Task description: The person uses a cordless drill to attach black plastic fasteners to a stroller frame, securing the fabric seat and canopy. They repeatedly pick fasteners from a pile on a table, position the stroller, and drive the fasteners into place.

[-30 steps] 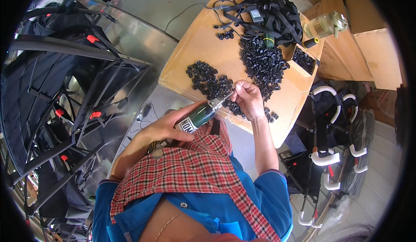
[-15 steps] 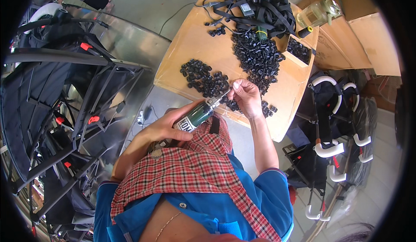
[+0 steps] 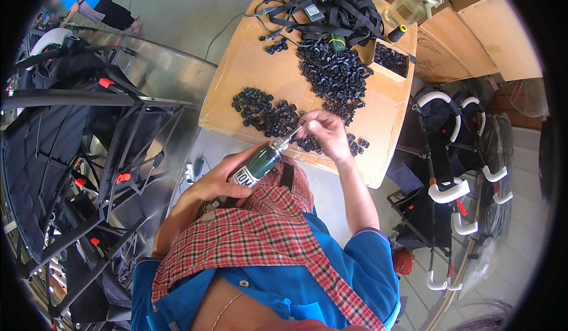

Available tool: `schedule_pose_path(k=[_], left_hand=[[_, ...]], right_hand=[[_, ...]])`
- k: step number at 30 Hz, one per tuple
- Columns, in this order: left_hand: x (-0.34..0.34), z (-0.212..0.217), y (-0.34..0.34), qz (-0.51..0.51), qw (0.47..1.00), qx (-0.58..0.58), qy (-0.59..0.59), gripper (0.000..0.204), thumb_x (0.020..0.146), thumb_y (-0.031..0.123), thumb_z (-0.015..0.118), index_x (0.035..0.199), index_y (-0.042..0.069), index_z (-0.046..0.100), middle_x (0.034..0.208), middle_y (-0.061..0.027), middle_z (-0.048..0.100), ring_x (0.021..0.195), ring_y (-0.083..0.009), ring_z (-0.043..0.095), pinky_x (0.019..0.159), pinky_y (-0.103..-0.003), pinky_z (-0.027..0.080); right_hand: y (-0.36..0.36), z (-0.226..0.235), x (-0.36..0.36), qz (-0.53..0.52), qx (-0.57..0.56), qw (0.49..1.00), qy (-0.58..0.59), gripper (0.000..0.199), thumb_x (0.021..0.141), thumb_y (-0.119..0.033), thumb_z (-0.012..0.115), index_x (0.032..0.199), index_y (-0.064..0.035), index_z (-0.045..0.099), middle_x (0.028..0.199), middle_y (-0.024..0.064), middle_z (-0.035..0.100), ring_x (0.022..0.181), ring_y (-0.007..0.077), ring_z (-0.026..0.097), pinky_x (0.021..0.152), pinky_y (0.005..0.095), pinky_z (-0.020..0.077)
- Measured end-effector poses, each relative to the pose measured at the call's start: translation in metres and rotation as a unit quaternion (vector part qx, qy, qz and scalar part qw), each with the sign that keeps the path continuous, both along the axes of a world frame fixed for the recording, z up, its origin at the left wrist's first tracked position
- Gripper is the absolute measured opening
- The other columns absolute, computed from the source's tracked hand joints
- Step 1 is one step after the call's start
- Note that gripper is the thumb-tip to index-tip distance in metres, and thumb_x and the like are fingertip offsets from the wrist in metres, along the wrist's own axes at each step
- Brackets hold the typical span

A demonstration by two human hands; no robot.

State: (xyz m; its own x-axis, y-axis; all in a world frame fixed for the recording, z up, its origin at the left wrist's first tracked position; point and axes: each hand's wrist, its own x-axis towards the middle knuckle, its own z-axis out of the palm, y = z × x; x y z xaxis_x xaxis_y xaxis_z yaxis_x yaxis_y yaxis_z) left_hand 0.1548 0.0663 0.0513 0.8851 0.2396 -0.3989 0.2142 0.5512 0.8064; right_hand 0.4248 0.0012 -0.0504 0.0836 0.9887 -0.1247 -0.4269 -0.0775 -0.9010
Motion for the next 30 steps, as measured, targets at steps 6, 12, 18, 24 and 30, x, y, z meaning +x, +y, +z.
schedule_pose_path(k=[6, 12, 18, 24, 30], left_hand=[[-0.005, -0.001, -0.004, 0.034, 0.998, -0.044, -0.006, 0.11, 0.07, 0.033, 0.08, 0.153, 0.009, 0.012, 0.08, -0.0087, 0.055, 0.055, -0.0157, 0.058, 0.052, -0.027, 0.047], [0.001, 0.0, -0.006, 0.034, 0.998, -0.045, 0.0, 0.11, 0.071, 0.036, 0.08, 0.153, 0.008, 0.012, 0.082, -0.0082, 0.056, 0.057, -0.0146, 0.058, 0.052, -0.026, 0.046], [-0.01, 0.005, -0.008, 0.082, 0.996, -0.021, -0.017, 0.11, 0.07, 0.035, 0.079, 0.153, 0.008, 0.013, 0.082, -0.0085, 0.058, 0.06, -0.0138, 0.058, 0.054, -0.026, 0.046], [-0.034, 0.036, -0.018, 0.193, 0.978, 0.003, -0.079, 0.108, 0.069, 0.027, 0.077, 0.154, 0.01, 0.013, 0.077, -0.0088, 0.057, 0.055, -0.0152, 0.056, 0.05, -0.027, 0.045], [-0.096, 0.054, -0.053, 0.341, 0.929, 0.022, -0.144, 0.108, 0.071, 0.019, 0.079, 0.154, 0.01, 0.011, 0.081, -0.0086, 0.055, 0.058, -0.0135, 0.056, 0.051, -0.026, 0.045]], right_hand=[[-0.017, -0.051, 0.115, -0.192, 0.018, 0.7, -0.687, 0.015, 0.078, 0.0, 0.068, 0.093, -0.0035, 0.067, 0.091, 0.0124, 0.066, 0.086, 0.0283, 0.065, 0.075, 0.0344, 0.053], [-0.021, -0.089, 0.143, -0.176, 0.026, 0.669, -0.721, 0.014, 0.077, 0.0, 0.068, 0.091, -0.003, 0.065, 0.09, 0.0119, 0.063, 0.086, 0.0314, 0.062, 0.075, 0.0392, 0.0517], [0.022, -0.01, 0.085, -0.23, -0.013, 0.845, -0.482, 0.011, 0.079, 0.0, 0.071, 0.09, -0.0011, 0.068, 0.084, 0.0103, 0.067, 0.073, 0.0195, 0.066, 0.066, 0.0291, 0.0526], [0.095, 0.068, -0.034, -0.103, 0.19, 0.942, -0.255, 0.02, 0.084, 0.005, 0.069, 0.103, -0.0002, 0.067, 0.083, -0.0024, 0.064, 0.076, 0.0036, 0.058, 0.071, 0.0178, 0.047], [0.134, 0.109, -0.135, 0.056, 0.267, 0.951, -0.142, 0.018, 0.084, 0.008, 0.068, 0.101, 0.0014, 0.067, 0.091, 0.0045, 0.069, 0.085, 0.0081, 0.063, 0.076, 0.0212, 0.0506]])
